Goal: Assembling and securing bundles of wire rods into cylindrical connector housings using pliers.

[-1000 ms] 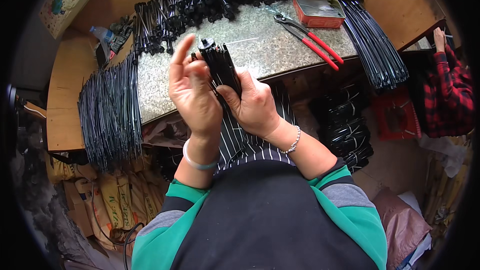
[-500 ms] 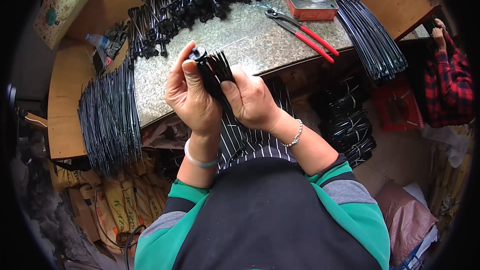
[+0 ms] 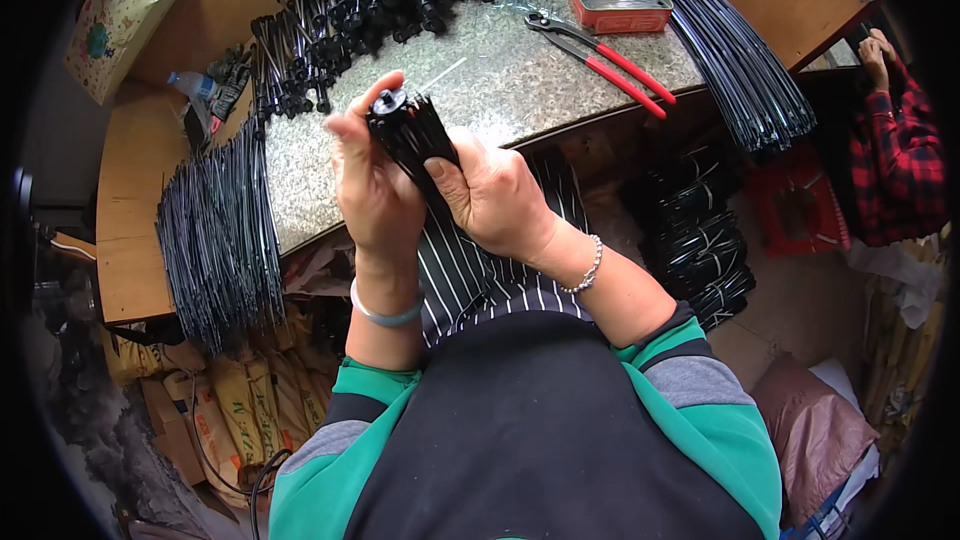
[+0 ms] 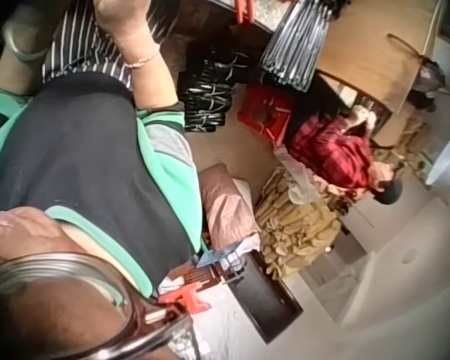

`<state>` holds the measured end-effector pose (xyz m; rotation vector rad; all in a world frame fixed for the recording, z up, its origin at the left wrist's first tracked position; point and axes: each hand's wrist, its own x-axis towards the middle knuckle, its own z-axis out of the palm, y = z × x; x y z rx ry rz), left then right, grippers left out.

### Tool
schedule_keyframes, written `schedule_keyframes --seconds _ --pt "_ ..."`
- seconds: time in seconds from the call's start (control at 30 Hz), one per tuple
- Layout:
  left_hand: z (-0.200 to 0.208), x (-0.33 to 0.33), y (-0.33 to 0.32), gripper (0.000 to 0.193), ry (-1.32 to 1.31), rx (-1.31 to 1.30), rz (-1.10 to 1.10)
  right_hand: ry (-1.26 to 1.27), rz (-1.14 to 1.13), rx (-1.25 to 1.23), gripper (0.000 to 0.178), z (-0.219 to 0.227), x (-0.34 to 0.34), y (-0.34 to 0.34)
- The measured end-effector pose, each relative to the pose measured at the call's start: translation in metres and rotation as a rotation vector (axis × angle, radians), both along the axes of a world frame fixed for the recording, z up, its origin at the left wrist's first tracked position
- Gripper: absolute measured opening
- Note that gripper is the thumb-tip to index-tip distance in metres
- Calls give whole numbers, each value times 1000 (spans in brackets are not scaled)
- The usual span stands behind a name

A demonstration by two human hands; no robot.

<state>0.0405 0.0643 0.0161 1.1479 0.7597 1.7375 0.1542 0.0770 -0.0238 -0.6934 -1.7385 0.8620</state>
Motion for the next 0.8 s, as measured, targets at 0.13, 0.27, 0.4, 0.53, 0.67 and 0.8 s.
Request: schedule_keyframes --seconds 0.13,0.27,0.4,0.53,0.67,0.8 --pt "-2 12 -3 34 -37 -4 153 -40 -135 181 20 2 -2 0" --pt "1 14 -7 33 -186 15 124 118 -98 81 32 12 9 -8" --pt "0 21 -5 32 -160 46 254 120 -169 288 22 15 10 -2" --pt "-10 15 -5 32 -119 79 188 89 -211 276 14 20 9 -6" --pt "-11 15 -8 34 -78 87 184 93 -201 188 12 23 12 -9" --pt "-11 15 -12 36 -101 47 104 87 -199 180 12 22 14 -9"
